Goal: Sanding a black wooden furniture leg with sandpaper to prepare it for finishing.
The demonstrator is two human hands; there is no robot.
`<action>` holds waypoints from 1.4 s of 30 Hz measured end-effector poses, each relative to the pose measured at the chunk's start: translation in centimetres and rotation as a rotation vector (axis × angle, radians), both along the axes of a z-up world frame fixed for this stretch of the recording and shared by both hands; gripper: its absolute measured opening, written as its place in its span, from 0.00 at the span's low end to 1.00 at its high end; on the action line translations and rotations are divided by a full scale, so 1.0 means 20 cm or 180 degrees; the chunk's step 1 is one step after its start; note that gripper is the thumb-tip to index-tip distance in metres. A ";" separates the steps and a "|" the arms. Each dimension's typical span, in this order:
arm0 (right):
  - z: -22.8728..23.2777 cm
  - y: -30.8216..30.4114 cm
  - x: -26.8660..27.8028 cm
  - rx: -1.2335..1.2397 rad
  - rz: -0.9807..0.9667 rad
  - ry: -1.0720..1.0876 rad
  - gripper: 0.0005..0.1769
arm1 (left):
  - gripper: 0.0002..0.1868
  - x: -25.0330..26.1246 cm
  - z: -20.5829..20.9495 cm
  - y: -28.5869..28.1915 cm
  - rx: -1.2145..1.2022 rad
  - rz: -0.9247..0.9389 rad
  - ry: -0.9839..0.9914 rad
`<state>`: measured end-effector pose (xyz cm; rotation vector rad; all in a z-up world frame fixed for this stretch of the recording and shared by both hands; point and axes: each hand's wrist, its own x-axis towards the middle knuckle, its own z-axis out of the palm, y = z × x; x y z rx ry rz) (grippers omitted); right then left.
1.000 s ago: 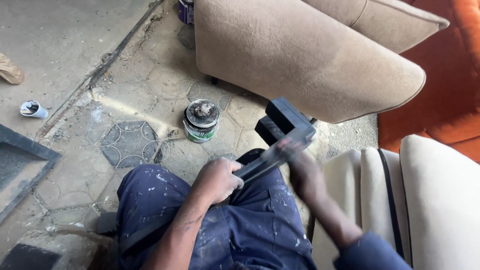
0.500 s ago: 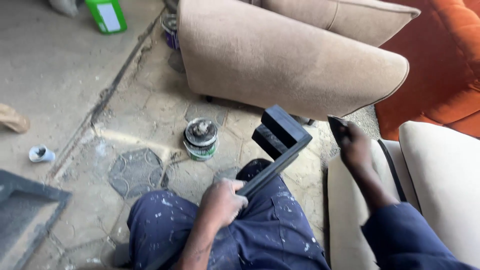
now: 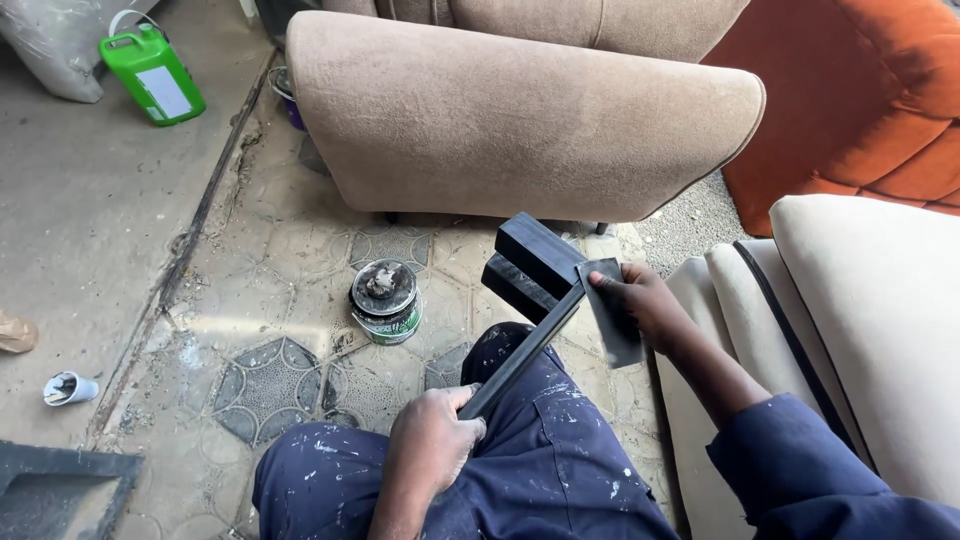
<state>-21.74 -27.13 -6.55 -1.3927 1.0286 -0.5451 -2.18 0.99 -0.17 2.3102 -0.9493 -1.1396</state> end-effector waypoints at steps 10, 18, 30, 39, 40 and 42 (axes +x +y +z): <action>0.17 0.23 0.13 -0.0407 -0.0442 0.0953 0.12 | 0.26 0.00 0.00 -0.02 0.0124 0.0039 0.0057; 0.04 0.18 0.11 -0.0854 -0.0848 0.0848 0.12 | 0.27 0.01 0.02 -0.01 -0.0030 0.0095 0.0051; 0.09 0.37 0.18 -0.0065 -0.0068 0.0288 0.11 | 0.26 0.01 0.02 -0.02 0.0043 0.0106 0.0075; 0.17 0.07 -0.06 -0.2356 -0.0783 0.0873 0.13 | 0.24 0.00 0.01 -0.02 0.0154 0.0116 0.0034; 0.17 0.07 -0.07 -0.3236 -0.0547 0.1207 0.11 | 0.22 0.00 0.03 -0.02 0.0109 0.0088 -0.0009; 0.07 0.16 -0.04 -0.4099 -0.0278 0.1549 0.15 | 0.21 0.01 0.03 -0.01 0.0072 0.0054 -0.0047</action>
